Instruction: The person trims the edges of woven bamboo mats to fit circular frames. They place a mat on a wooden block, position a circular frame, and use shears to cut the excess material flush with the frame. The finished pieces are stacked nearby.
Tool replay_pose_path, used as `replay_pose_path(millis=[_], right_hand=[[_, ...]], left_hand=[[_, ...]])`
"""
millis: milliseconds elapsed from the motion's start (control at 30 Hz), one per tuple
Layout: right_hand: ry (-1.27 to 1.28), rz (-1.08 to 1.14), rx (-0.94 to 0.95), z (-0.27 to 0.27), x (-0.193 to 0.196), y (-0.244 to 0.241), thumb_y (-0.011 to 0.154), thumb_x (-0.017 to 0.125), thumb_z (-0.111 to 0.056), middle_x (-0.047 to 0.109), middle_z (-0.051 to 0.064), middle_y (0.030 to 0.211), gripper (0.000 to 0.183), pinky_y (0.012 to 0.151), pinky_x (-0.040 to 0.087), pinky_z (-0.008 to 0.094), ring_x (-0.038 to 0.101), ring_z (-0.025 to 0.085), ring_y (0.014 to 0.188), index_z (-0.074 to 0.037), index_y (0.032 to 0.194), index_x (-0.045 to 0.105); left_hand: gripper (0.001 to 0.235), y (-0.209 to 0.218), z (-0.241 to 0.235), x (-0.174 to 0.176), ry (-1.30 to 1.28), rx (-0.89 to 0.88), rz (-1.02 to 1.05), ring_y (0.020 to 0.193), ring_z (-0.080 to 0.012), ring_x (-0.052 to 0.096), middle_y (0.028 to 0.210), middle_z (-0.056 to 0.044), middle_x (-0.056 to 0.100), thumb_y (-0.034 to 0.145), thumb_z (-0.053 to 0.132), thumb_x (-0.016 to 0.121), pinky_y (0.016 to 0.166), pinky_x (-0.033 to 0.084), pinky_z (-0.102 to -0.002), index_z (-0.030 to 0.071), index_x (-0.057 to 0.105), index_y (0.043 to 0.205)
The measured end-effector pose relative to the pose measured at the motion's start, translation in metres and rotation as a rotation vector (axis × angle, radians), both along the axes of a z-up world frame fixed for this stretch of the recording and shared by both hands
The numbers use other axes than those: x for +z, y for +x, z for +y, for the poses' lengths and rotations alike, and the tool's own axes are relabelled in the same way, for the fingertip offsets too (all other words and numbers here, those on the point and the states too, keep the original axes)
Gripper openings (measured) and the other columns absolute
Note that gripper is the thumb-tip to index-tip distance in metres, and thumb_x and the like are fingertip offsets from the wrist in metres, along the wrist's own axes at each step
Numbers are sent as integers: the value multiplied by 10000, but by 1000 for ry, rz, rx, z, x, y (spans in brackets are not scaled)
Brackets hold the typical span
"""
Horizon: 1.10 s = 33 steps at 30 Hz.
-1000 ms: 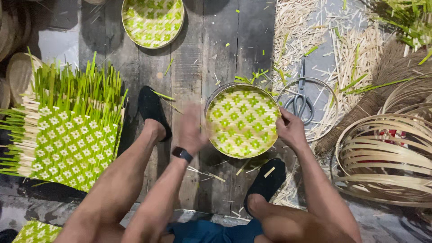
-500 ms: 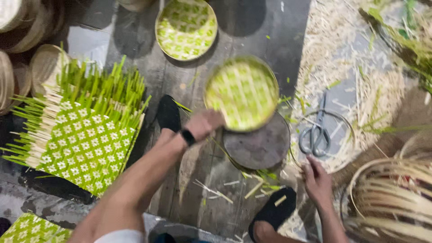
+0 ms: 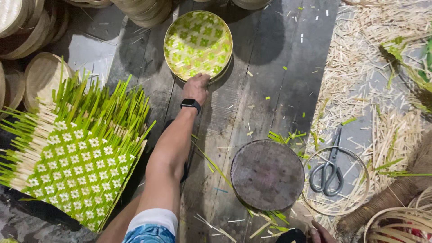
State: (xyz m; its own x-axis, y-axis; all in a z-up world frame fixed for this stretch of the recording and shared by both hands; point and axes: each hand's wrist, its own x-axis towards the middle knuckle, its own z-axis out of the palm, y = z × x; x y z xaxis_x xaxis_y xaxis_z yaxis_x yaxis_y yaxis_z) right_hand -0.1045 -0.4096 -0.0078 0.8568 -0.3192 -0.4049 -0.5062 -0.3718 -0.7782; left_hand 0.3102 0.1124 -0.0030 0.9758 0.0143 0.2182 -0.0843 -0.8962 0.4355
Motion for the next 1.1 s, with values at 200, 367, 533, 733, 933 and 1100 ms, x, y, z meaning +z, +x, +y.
replay_pose_path(millis=[200,367,533,733,933,1100], right_hand=[[-34,95,2,-2,4,9,954,665,-240,774,131,906,423,762,592,357,738,217,775,-41,1327,684],[-2,105,-79,-7,4,0,979,678,-251,774,168,906,423,779,587,380,729,258,783,-38,1344,693],[3,122,-25,-19,-20,-14,957,672,-228,786,144,885,399,776,594,350,747,214,790,-58,1315,706],[-13,135,55,-16,-37,-13,960,678,-218,767,130,835,378,733,552,310,691,162,749,-61,1301,718],[40,189,142,16,-7,-5,977,647,-240,779,140,855,373,737,548,304,689,150,777,-86,1311,709],[-52,-26,363,58,11,-6,979,637,-245,781,112,964,323,792,551,311,710,163,854,-66,1234,721]], left_hand=[[475,-1,5,-12,-20,-70,18,1099,-375,665,1118,-187,718,648,58,791,909,532,-468,116,723,1115],[207,5,5,-21,123,-48,55,1137,-331,676,1124,-121,741,881,9,703,974,541,-462,120,740,1052],[505,-8,27,-23,78,-117,-86,1261,-384,588,1292,-152,696,791,58,730,1087,446,-499,78,654,1289],[721,-87,86,31,246,-243,-62,1416,-395,475,1513,-195,549,853,142,734,1169,387,-472,18,474,1515],[1099,-259,161,121,533,57,579,1442,-387,334,1528,-252,404,716,547,811,1142,332,-502,-30,306,1503],[1087,-352,192,109,452,403,676,1388,-478,414,1492,-341,409,666,582,856,1111,406,-509,-74,406,1407]])
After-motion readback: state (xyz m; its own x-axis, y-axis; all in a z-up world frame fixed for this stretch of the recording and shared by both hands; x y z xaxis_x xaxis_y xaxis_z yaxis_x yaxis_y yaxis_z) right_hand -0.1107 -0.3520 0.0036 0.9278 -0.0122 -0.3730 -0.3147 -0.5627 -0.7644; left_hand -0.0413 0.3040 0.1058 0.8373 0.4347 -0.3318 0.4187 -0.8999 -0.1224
